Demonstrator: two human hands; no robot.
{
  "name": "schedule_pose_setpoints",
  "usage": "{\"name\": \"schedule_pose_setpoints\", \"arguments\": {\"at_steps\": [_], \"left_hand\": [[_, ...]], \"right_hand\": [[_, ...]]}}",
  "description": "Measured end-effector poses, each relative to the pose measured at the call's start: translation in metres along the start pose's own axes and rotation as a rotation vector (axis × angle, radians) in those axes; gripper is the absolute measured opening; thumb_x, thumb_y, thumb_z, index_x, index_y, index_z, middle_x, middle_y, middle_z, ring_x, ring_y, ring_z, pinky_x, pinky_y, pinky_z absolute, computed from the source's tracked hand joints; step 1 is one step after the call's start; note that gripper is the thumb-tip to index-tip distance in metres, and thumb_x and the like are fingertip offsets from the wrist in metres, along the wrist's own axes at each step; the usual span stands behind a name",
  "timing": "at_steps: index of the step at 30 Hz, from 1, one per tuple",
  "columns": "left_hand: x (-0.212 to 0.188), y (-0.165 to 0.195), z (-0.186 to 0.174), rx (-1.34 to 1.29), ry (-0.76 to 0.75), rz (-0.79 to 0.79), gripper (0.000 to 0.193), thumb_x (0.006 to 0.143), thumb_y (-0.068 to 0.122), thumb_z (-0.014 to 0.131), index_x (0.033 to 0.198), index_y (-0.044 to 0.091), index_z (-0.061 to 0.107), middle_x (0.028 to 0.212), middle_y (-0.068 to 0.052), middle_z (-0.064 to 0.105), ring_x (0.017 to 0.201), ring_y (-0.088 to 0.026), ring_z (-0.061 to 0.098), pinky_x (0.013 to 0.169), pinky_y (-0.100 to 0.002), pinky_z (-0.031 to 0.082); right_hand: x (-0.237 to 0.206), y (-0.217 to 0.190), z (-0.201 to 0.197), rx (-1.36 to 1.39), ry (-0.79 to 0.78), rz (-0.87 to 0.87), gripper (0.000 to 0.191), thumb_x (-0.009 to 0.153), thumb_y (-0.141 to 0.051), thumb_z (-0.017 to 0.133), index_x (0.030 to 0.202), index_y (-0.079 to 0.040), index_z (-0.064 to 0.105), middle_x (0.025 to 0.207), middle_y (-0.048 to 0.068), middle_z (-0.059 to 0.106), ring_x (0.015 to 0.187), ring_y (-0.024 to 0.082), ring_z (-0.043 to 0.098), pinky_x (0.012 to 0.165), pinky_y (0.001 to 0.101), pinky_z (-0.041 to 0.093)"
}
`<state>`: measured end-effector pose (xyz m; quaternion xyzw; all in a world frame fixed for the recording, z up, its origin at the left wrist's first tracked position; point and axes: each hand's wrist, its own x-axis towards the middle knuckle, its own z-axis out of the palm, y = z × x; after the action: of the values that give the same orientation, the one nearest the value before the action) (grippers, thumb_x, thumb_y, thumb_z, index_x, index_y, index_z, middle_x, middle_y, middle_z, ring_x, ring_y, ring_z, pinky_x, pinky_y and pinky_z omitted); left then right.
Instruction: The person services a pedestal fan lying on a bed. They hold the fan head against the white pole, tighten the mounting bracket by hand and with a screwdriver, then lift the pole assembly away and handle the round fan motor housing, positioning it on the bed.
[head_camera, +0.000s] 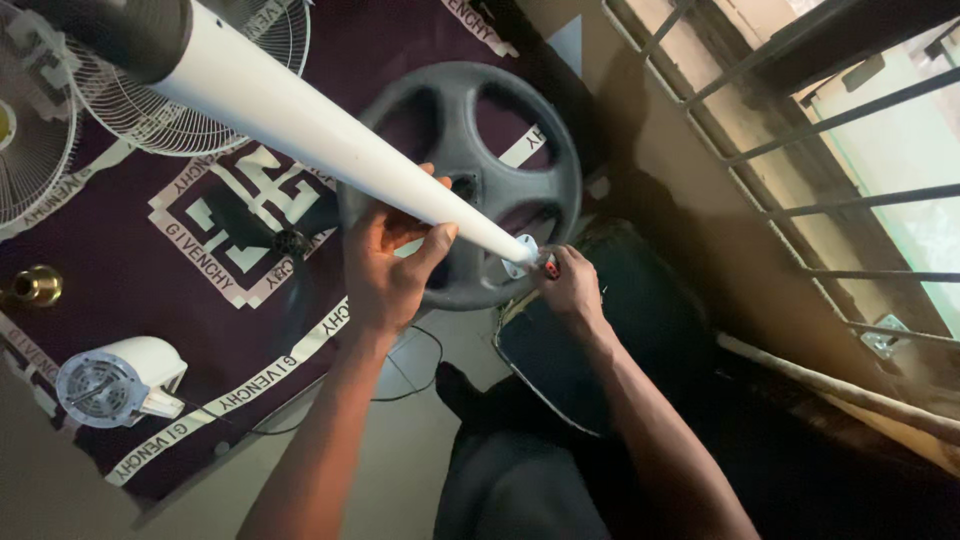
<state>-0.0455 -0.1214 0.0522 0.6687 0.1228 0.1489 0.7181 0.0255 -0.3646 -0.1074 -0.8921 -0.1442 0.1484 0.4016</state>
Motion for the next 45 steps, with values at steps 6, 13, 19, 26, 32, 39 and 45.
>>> {"name": "schedule_pose_setpoints", "arguments": {"at_steps": [6, 13, 19, 26, 32, 39, 45], "left_hand": [[-0.008, -0.017, 0.011, 0.019, -0.031, 0.013, 0.056, 0.096, 0.008, 0.074, 0.147, 0.001, 0.052, 0.137, -0.016, 0.067, 0.121, -0.020, 0.069, 0.102, -0.034, 0.062], [-0.022, -0.033, 0.036, 0.049, -0.030, -0.090, 0.055, 0.095, 0.010, 0.074, 0.145, 0.001, 0.055, 0.136, -0.016, 0.069, 0.118, -0.021, 0.072, 0.102, -0.035, 0.063], [-0.016, -0.044, 0.059, 0.011, -0.053, -0.083, 0.050, 0.094, 0.010, 0.074, 0.142, 0.002, 0.059, 0.136, -0.014, 0.068, 0.117, -0.020, 0.072, 0.097, -0.032, 0.064], [-0.011, -0.049, 0.086, 0.113, -0.054, -0.185, 0.042, 0.091, 0.011, 0.079, 0.130, 0.001, 0.067, 0.115, -0.012, 0.075, 0.105, -0.019, 0.076, 0.090, -0.033, 0.065], [-0.002, -0.062, 0.107, 0.025, -0.059, -0.256, 0.042, 0.091, 0.012, 0.079, 0.129, -0.001, 0.066, 0.112, -0.010, 0.077, 0.103, -0.019, 0.076, 0.092, -0.033, 0.064], [0.007, -0.085, 0.126, 0.035, -0.091, -0.257, 0.049, 0.090, 0.012, 0.079, 0.134, 0.000, 0.063, 0.117, -0.009, 0.076, 0.110, -0.018, 0.074, 0.097, -0.034, 0.063], [0.008, -0.112, 0.140, 0.061, -0.057, -0.295, 0.045, 0.087, 0.016, 0.080, 0.127, -0.001, 0.068, 0.109, -0.009, 0.077, 0.104, -0.019, 0.075, 0.094, -0.033, 0.061]], "right_hand": [[-0.007, 0.023, 0.000, -0.199, -0.067, 0.059, 0.024, 0.082, -0.019, 0.080, 0.094, -0.001, 0.070, 0.093, 0.015, 0.068, 0.081, 0.030, 0.070, 0.073, 0.0422, 0.057], [-0.009, 0.055, -0.005, -0.315, -0.112, -0.123, 0.020, 0.084, -0.018, 0.078, 0.093, -0.002, 0.071, 0.092, 0.013, 0.069, 0.073, 0.027, 0.069, 0.065, 0.0401, 0.059], [-0.005, 0.068, -0.006, -0.447, -0.307, -0.101, 0.021, 0.088, -0.017, 0.074, 0.106, -0.004, 0.072, 0.096, 0.012, 0.067, 0.072, 0.025, 0.069, 0.061, 0.0373, 0.060], [-0.004, 0.071, -0.022, -0.456, -0.403, -0.162, 0.026, 0.084, -0.021, 0.077, 0.107, -0.009, 0.071, 0.105, 0.010, 0.065, 0.086, 0.024, 0.068, 0.069, 0.0366, 0.059], [-0.015, 0.083, -0.036, -0.396, -0.573, -0.224, 0.031, 0.087, -0.008, 0.071, 0.118, -0.009, 0.068, 0.121, 0.011, 0.062, 0.094, 0.023, 0.069, 0.073, 0.0309, 0.060], [-0.026, 0.107, -0.048, -0.223, -0.611, -0.123, 0.021, 0.089, -0.012, 0.072, 0.110, -0.011, 0.072, 0.118, 0.009, 0.066, 0.097, 0.022, 0.070, 0.083, 0.0348, 0.060], [-0.042, 0.115, -0.053, -0.198, -0.707, 0.159, 0.021, 0.089, -0.016, 0.072, 0.108, -0.009, 0.071, 0.113, 0.010, 0.068, 0.096, 0.023, 0.071, 0.084, 0.0368, 0.060]]}}
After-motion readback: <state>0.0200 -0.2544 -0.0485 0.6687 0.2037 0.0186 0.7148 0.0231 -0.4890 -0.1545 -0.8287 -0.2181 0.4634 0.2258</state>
